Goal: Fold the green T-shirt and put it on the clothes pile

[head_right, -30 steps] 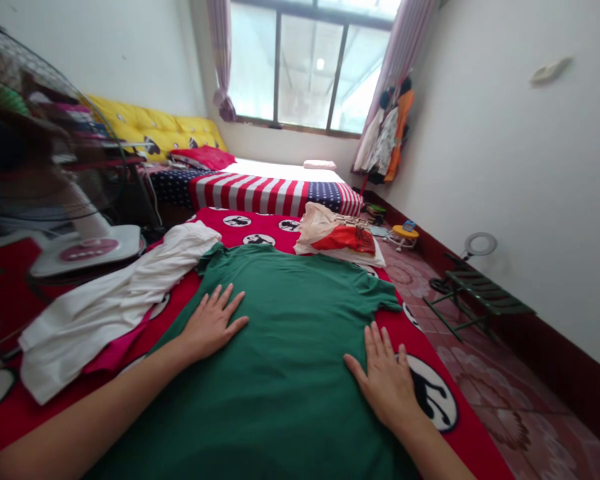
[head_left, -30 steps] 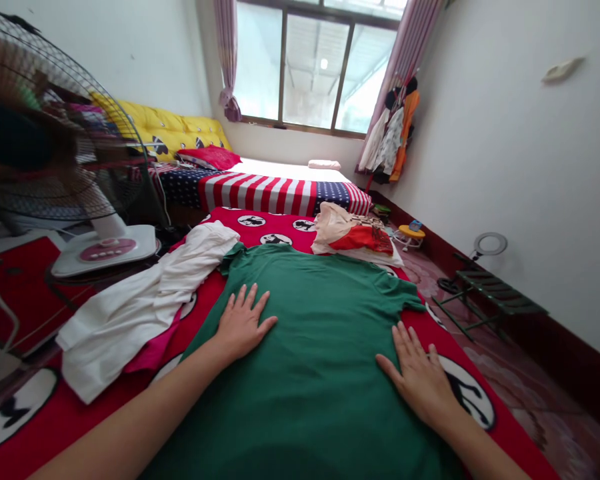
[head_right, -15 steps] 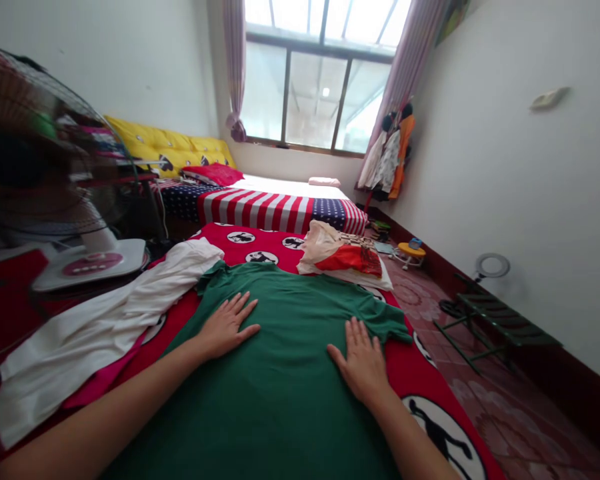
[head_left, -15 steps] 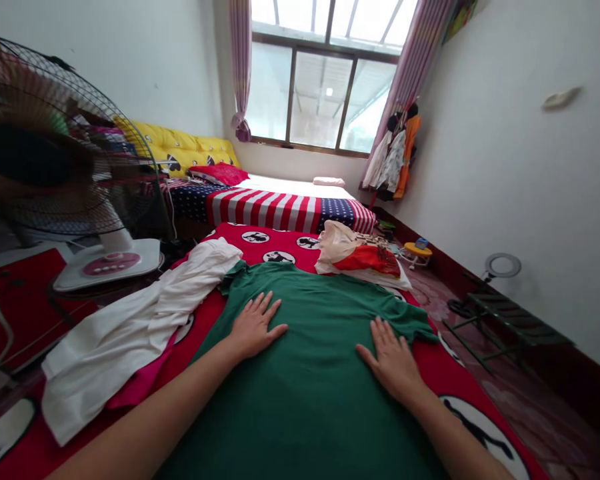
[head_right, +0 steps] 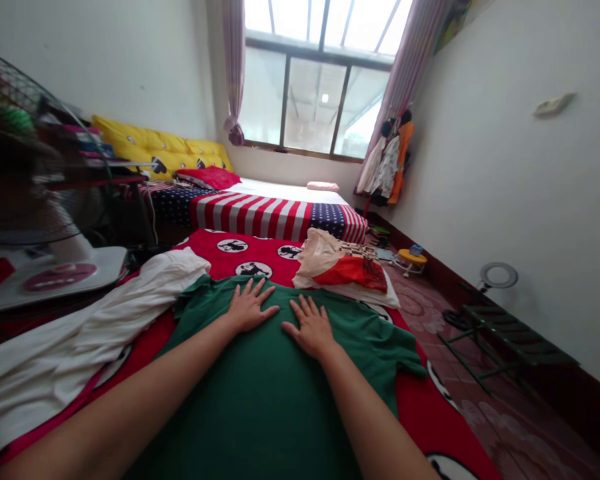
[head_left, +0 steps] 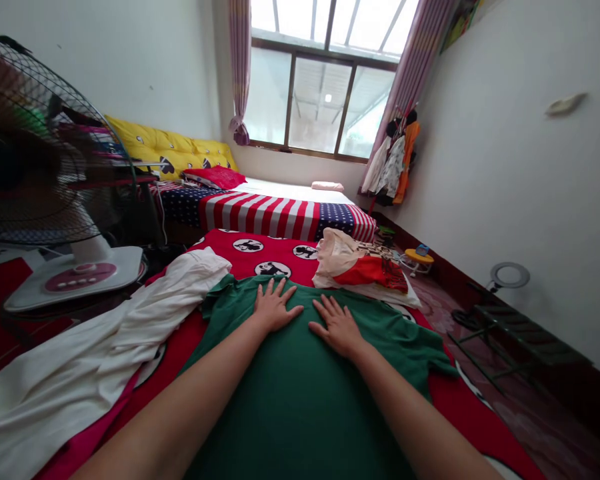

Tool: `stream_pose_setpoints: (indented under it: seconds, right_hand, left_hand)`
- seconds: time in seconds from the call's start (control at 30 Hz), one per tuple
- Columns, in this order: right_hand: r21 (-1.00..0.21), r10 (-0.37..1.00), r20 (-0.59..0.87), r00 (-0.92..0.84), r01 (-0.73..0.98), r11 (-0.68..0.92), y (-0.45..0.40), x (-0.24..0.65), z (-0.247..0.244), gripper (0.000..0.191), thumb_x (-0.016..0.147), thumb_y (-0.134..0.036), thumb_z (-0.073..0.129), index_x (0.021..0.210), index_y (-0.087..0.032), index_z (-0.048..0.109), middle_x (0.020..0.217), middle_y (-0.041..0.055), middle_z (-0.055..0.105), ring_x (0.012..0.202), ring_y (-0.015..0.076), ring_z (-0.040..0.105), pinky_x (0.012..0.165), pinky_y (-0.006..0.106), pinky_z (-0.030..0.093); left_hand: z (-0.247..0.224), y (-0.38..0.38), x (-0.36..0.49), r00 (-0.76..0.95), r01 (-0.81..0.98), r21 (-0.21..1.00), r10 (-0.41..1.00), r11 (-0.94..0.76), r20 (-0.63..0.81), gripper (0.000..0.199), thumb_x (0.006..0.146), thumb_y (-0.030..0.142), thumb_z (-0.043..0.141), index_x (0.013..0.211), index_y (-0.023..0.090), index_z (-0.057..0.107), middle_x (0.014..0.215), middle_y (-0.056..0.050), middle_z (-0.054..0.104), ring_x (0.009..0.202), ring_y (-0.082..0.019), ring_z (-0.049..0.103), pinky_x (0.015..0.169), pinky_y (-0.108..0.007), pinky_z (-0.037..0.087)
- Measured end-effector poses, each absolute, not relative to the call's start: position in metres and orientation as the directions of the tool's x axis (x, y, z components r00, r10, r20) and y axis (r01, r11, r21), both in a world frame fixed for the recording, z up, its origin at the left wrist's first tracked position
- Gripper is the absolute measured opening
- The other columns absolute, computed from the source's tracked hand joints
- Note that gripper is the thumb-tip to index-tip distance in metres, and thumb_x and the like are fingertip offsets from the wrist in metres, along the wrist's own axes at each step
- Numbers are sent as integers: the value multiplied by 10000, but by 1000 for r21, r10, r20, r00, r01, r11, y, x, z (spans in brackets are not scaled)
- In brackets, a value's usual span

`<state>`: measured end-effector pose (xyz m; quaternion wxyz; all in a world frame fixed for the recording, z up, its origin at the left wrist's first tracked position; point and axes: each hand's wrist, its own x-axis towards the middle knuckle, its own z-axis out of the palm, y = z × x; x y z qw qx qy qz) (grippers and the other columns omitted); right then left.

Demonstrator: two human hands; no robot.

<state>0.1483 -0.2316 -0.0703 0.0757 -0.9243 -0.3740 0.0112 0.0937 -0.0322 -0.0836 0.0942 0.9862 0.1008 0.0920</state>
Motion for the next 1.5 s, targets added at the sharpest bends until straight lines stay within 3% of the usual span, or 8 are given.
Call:
stream_pose_setpoints:
  seconds: [0.17,0.33,0.7,0.83,0.93,1.07,1.2,1.5]
  right_hand:
    - [-52,434,92,896,440,-897,-294,196,-84,662,938,-567,307,1483,-191,281,1564,85,203,1437,264,165,1135,476,205]
    - [-17,381,137,914,387,-922,-309,201,-91,668,936,-576,289,1482,-190,285,1563,76,213,1436,264,169,1130,466,229]
    - [76,469,116,876,463,-883,-272,154,-65,597,944,-390,341,1445,-65,340,1552,164,193,1442,306,117,1114,558,169]
    - [-60,775,110,622,783,-620,-236,85,-72,594,945,-504,320,1474,-235,298,1562,24,198,1447,216,132,1142,512,154]
    - [-153,799,96,594,802,-578,-228,61,-80,600,939,-558,292,1472,-284,291,1557,-7,204,1442,210,158,1144,518,149]
    - [-203,773,125,621,779,-593,-231,63,-83,594,930,-555,325,1452,-273,344,1546,1,242,1436,212,185,1150,505,146]
    - [-225,770,135,624,776,-590,-232,66,-82,588,926,-548,342,1446,-273,358,1544,6,255,1434,215,191,1150,506,147]
    - [-262,766,151,625,772,-579,-233,64,-81,581,925,-541,362,1440,-271,369,1540,2,272,1433,211,197,1153,499,137]
  left_hand:
    - [-89,-17,95,942,249,216,288,-944,175,824,784,806,252,1453,332,341,1573,-59,206,1430,-363,151,1126,-552,107]
    - [-90,-19,96,943,238,215,278,-947,181,808,796,796,243,1451,334,345,1573,-59,205,1434,-356,138,1132,-540,98]
    - [-74,-19,21,976,195,231,211,-953,47,686,903,578,349,1470,193,323,1568,-110,162,1444,-304,119,1147,-464,156]
    - [-63,-15,-20,990,130,262,138,-956,11,680,859,528,492,1434,178,396,1545,-119,232,1429,-281,204,1134,-407,235]
    - [-49,0,-40,993,104,285,116,-953,25,517,807,468,594,1283,267,584,1440,-24,471,1307,-200,455,1042,-242,367]
    - [-26,32,-48,935,283,262,327,-923,141,346,877,361,481,1150,251,662,1082,-8,716,996,-173,656,847,-227,483]
    - [-15,58,-43,803,491,207,532,-846,269,440,807,263,520,1238,214,591,1150,-76,663,1030,-246,629,833,-302,483]
    - [-23,68,-23,721,610,169,631,-774,286,275,819,259,479,958,220,712,1133,-94,654,979,-286,636,768,-334,484]
